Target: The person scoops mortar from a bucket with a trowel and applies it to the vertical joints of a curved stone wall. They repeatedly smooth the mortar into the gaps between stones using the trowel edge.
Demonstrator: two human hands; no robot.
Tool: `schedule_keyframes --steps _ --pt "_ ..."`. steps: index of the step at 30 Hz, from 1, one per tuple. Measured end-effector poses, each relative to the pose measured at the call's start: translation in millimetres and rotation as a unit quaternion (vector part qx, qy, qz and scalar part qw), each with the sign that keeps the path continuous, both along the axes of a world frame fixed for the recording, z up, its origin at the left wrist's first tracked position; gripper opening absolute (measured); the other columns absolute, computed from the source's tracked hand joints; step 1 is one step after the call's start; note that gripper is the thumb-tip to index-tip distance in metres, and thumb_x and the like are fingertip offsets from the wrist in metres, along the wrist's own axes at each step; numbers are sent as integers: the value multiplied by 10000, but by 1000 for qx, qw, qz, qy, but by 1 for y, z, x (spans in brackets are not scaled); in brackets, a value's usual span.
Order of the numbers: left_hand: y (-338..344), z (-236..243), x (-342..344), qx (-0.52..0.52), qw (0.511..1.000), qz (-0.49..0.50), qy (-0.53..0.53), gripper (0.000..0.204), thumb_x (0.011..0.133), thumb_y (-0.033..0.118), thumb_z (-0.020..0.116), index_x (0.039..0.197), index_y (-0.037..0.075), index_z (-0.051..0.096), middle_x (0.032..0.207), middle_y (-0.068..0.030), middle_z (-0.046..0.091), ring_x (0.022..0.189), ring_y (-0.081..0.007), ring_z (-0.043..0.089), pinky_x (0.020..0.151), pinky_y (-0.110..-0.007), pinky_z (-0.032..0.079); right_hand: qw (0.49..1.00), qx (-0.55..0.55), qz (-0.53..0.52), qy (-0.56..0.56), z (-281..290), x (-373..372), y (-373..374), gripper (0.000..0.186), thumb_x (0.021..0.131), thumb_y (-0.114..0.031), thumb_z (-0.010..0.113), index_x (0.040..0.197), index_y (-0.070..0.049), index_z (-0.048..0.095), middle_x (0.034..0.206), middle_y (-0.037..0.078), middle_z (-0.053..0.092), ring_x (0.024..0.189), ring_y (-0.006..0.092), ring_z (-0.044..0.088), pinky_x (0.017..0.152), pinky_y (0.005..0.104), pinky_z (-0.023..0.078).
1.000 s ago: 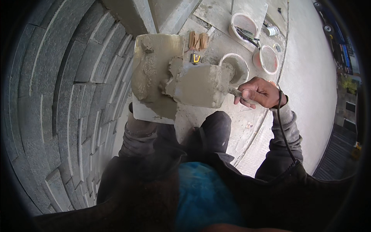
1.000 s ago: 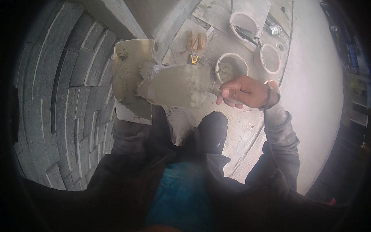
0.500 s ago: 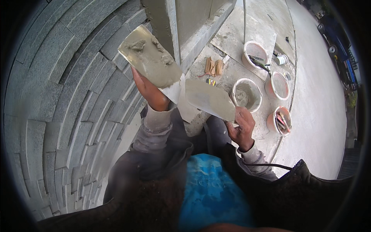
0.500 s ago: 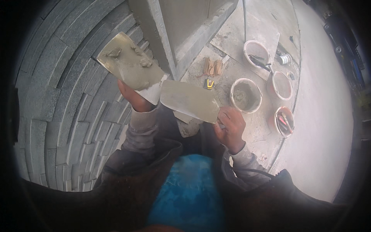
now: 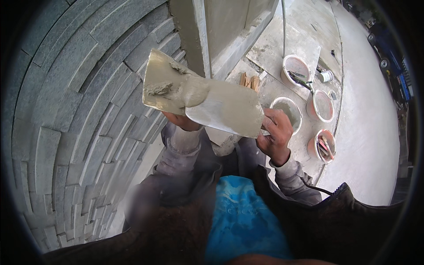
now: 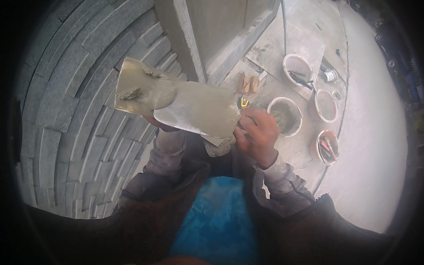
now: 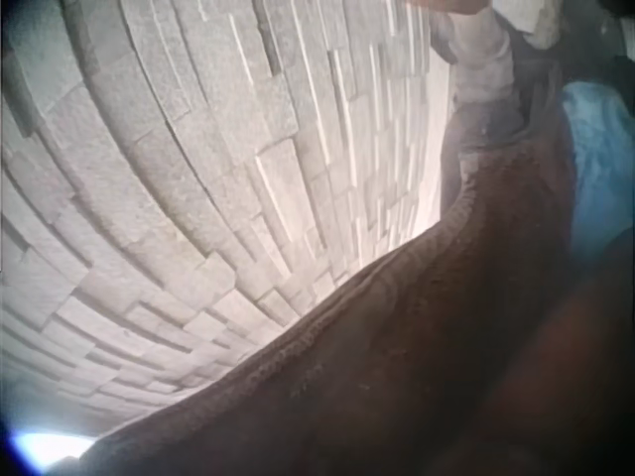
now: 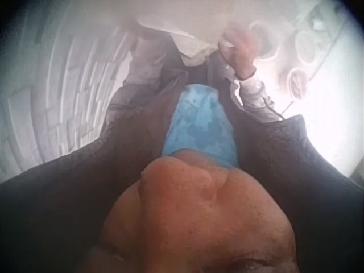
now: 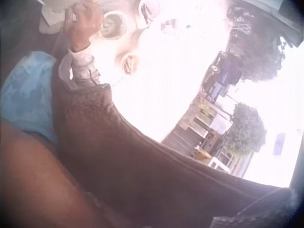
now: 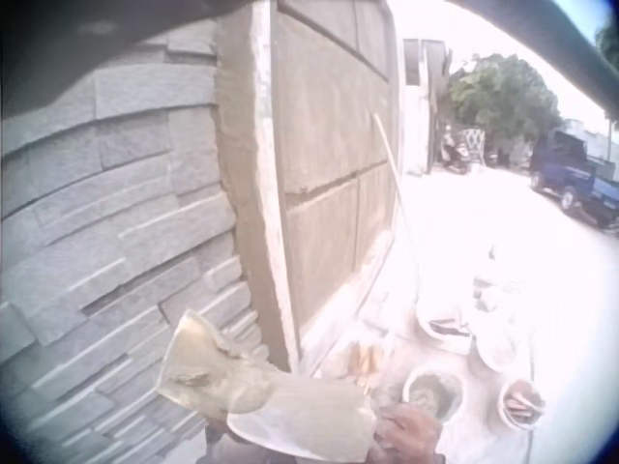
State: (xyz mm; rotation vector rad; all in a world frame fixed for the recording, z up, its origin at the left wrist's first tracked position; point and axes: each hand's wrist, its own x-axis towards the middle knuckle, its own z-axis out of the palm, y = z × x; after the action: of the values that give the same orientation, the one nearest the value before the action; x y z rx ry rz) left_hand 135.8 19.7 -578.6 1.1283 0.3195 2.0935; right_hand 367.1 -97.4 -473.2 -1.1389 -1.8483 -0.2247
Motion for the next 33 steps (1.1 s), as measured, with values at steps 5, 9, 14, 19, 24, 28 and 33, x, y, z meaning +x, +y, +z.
schedule_keyframes --steps 5,9,14,19,24,28,33 --pt "7 14 10 -166 946 -230 -157 745 1017 595 383 1561 90 328 1505 -183 472 1306 -376 565 1052 -571 518 997 54 -31 -33 35 17 18 345 648 -28 801 984 -45 727 975 112 685 782 273 654 653 386 500" --pt "0 21 18 -145 854 -410 -285 731 1022 612 368 1543 100 379 1476 -157 515 1288 -379 579 1051 -584 503 997 44 -37 -43 82 7 36 318 768 -52 804 1060 -7 685 1013 154 670 797 296 671 630 372 535" --pt "-8 13 13 -201 798 -476 -310 683 1041 595 329 1524 117 394 1355 -148 580 1213 -352 624 1054 -581 495 987 81 -39 -135 153 -17 63 238 890 -143 771 997 -4 609 908 129 622 594 234 620 533 344 487" --pt "-3 -5 11 -180 761 -532 -325 652 1038 586 350 1476 115 450 1288 -145 636 1189 -351 637 1020 -521 527 974 49 -84 -203 193 -46 93 228 989 -269 661 1007 -45 617 810 110 612 617 313 618 543 399 475" --pt "1 -26 12 -182 737 -538 -366 629 1050 576 355 1462 116 474 1323 -133 625 1170 -333 645 984 -506 537 942 -37 -171 -287 200 -73 123 313 1041 -348 545 943 -56 602 831 135 654 702 385 644 629 490 507" --pt "10 -47 4 -220 739 -544 -331 625 1036 583 406 1466 134 469 1340 -106 606 1203 -307 629 1008 -516 532 921 -60 -213 -320 209 -81 133 346 1050 -358 522 902 -54 598 791 151 658 730 396 652 651 508 508" --pt "25 -72 2 -213 755 -533 -317 625 1034 584 413 1472 141 462 1346 -98 597 1202 -296 630 1019 -520 533 901 -51 -239 -358 244 -83 140 347 1049 -364 518 923 -63 635 776 170 664 743 408 654 671 526 508"
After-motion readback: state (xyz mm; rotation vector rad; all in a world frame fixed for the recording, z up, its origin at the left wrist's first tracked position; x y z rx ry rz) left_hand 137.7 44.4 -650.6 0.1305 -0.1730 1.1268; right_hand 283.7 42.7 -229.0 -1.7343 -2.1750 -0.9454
